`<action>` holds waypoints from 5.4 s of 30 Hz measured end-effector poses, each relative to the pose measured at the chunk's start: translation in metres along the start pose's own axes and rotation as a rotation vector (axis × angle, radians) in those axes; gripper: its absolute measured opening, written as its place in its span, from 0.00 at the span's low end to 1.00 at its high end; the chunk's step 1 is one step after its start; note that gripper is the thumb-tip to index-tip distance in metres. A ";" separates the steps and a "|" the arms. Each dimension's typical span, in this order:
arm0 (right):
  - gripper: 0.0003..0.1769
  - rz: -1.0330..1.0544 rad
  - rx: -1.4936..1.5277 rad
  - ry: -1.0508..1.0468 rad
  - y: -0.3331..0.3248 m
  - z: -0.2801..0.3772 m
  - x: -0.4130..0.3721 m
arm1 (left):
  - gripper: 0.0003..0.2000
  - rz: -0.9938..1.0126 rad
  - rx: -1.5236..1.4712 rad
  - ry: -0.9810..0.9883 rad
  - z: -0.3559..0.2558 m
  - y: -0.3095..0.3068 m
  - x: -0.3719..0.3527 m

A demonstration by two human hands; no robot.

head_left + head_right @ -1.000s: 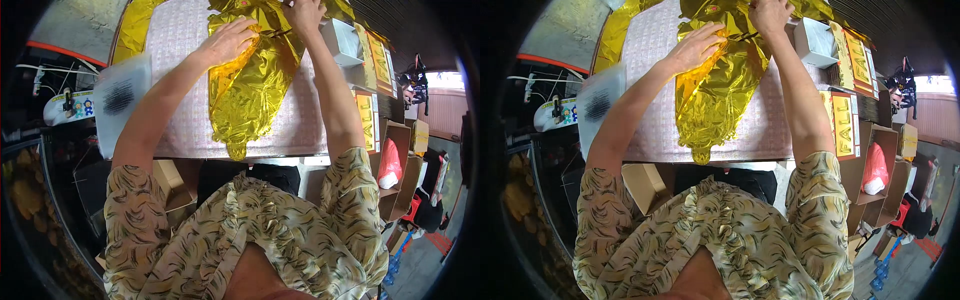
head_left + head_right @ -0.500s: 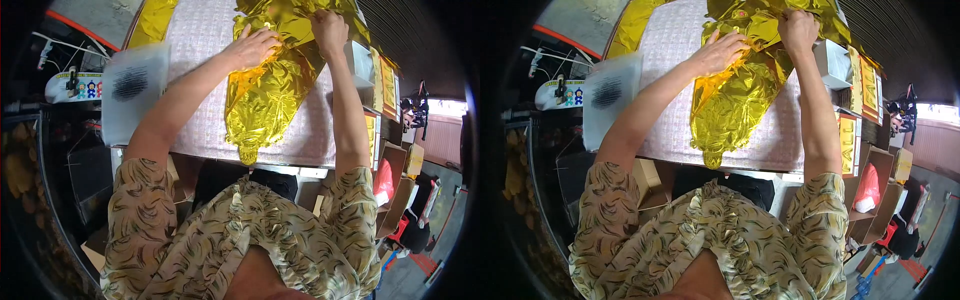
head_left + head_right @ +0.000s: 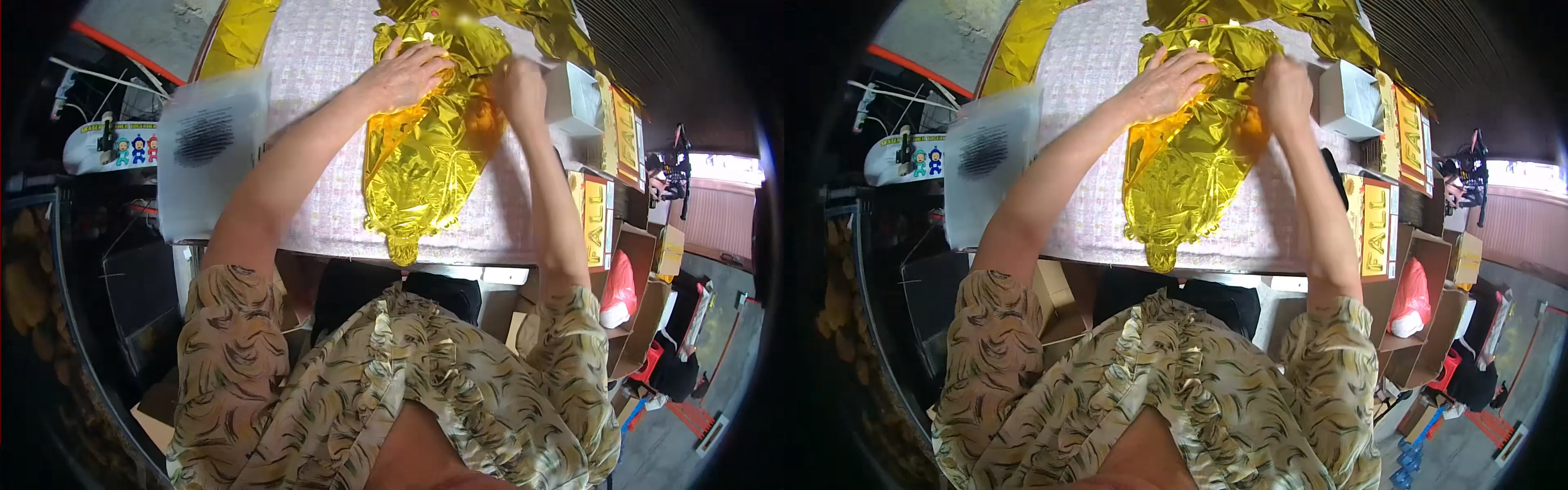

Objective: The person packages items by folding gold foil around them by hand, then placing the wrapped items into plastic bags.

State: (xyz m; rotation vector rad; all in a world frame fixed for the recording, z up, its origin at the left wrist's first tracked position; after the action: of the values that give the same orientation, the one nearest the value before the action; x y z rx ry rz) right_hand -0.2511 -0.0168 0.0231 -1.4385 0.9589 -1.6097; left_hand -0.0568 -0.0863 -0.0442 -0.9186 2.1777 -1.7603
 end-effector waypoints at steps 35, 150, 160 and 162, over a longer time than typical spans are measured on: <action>0.19 0.086 0.219 0.537 0.062 -0.078 0.062 | 0.25 0.061 0.033 -0.054 -0.001 -0.002 -0.002; 0.22 0.065 0.007 -0.037 0.045 0.052 -0.043 | 0.18 -0.168 -0.451 -0.298 0.096 -0.038 0.022; 0.19 0.094 0.018 -0.012 0.034 0.060 -0.040 | 0.09 -0.197 -0.287 0.184 0.001 -0.035 0.041; 0.19 0.090 0.017 -0.009 0.040 0.057 -0.041 | 0.09 -0.191 -0.275 0.170 0.009 -0.018 0.048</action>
State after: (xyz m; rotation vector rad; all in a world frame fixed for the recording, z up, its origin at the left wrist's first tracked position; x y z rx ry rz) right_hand -0.1886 0.0009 -0.0256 -1.3706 0.9889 -1.5409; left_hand -0.0832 -0.1231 -0.0187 -1.1071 2.5667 -1.7016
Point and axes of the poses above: each hand's wrist, its own x-axis towards the middle knuckle, its own y-axis out of the palm, z = x × y, the point moved 4 cm from there along x, towards the middle knuckle, and after that the axes turned 4 degrees about -y, right-handed, at the moved point
